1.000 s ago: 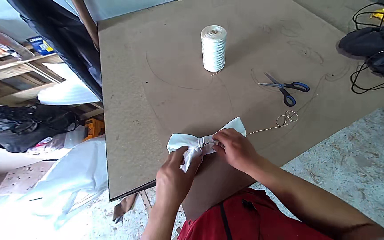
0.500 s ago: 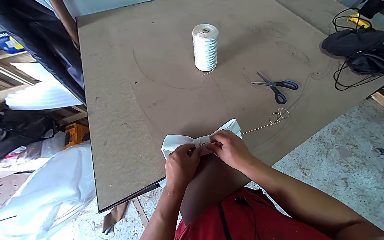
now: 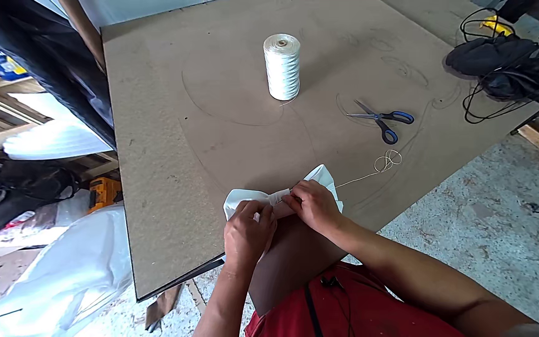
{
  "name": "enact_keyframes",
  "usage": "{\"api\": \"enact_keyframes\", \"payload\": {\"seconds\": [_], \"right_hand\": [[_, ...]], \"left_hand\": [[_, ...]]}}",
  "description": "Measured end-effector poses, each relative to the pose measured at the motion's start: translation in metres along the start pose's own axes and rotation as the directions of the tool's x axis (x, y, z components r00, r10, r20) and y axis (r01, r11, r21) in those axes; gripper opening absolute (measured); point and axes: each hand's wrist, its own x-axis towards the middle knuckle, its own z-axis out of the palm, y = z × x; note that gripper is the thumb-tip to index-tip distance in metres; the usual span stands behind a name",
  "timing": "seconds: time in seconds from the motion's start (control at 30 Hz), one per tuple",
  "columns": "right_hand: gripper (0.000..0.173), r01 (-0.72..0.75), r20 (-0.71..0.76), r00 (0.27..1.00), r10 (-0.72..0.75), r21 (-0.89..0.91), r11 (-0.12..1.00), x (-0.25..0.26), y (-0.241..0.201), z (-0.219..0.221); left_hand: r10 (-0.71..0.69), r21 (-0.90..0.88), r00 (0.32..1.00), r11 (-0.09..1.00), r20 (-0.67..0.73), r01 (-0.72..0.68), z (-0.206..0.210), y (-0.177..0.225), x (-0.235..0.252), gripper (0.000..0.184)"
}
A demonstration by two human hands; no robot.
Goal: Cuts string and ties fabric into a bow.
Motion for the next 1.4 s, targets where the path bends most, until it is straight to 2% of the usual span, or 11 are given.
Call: {"api": "enact_keyframes", "payload": {"seconds": [0.13, 0.23, 0.4, 0.53, 0.67, 0.8, 0.9, 1.07, 1.13, 1.3, 1.4], "right_hand": [[0.039, -0.020, 0.001, 1.000, 0.020, -0.032, 0.999, -0.002, -0.006, -0.003], [0.033, 0.113, -0.046, 0.992, -0.121, -0.150, 0.982, -0.004, -0.011, -0.006], [0.022, 0.296, -0.011, 0.952, -0.306, -0.227, 0.928, 0.002, -0.014, -0.021], [0.026, 0.328, 0.133, 0.943, -0.305, -0.222, 0.918, 0.008, -0.014, -0.033], [0.014, 0.341, 0.156, 0.936, -0.314, -0.195, 0.920, -0.001, -0.022, -0.040], [0.015, 0.339, 0.142, 0.938, -0.316, -0.184, 0.923, -0.013, -0.026, -0.040], [0.015, 0.361, 0.150, 0.929, -0.339, -0.155, 0.920, -0.026, -0.026, -0.034], [0.016, 0.358, 0.090, 0.931, -0.353, -0.049, 0.933, -0.033, -0.015, -0.028], [0.016, 0.324, 0.074, 0.944, -0.323, -0.013, 0.946, -0.027, -0.014, -0.030], [0.018, 0.261, 0.073, 0.963, -0.258, -0.032, 0.965, -0.018, -0.018, -0.028], [0.026, 0.245, 0.054, 0.969, -0.241, -0.073, 0.967, -0.018, -0.021, -0.020]], "left_hand": [[-0.060, 0.118, 0.986, 0.992, 0.156, 0.041, -0.021, 0.002, -0.004, 0.026], [-0.122, 0.187, 0.969, 0.979, 0.216, 0.081, -0.027, 0.005, -0.001, 0.034], [-0.160, 0.276, 0.960, 0.957, 0.230, 0.094, -0.037, 0.026, -0.001, 0.018], [-0.066, 0.088, 0.997, 0.994, 0.038, 0.062, -0.026, 0.029, -0.014, 0.015], [-0.137, -0.226, 0.991, 0.965, -0.002, 0.133, -0.015, 0.012, -0.029, 0.014], [-0.279, -0.570, 0.959, 0.781, 0.049, 0.256, -0.032, -0.007, -0.042, 0.020], [-0.196, -0.720, 0.979, 0.687, -0.050, 0.101, -0.044, -0.020, -0.054, 0.021], [-0.111, -0.987, 0.991, 0.146, -0.079, -0.062, -0.066, -0.017, -0.060, 0.026], [-0.101, -0.997, 0.993, 0.062, -0.056, -0.050, -0.076, -0.007, -0.060, 0.025], [0.007, -0.975, 0.998, 0.216, 0.061, 0.058, -0.095, 0.004, -0.059, 0.024], [-0.061, -0.916, 0.974, 0.332, 0.218, 0.226, -0.083, 0.007, -0.065, 0.025]]}}
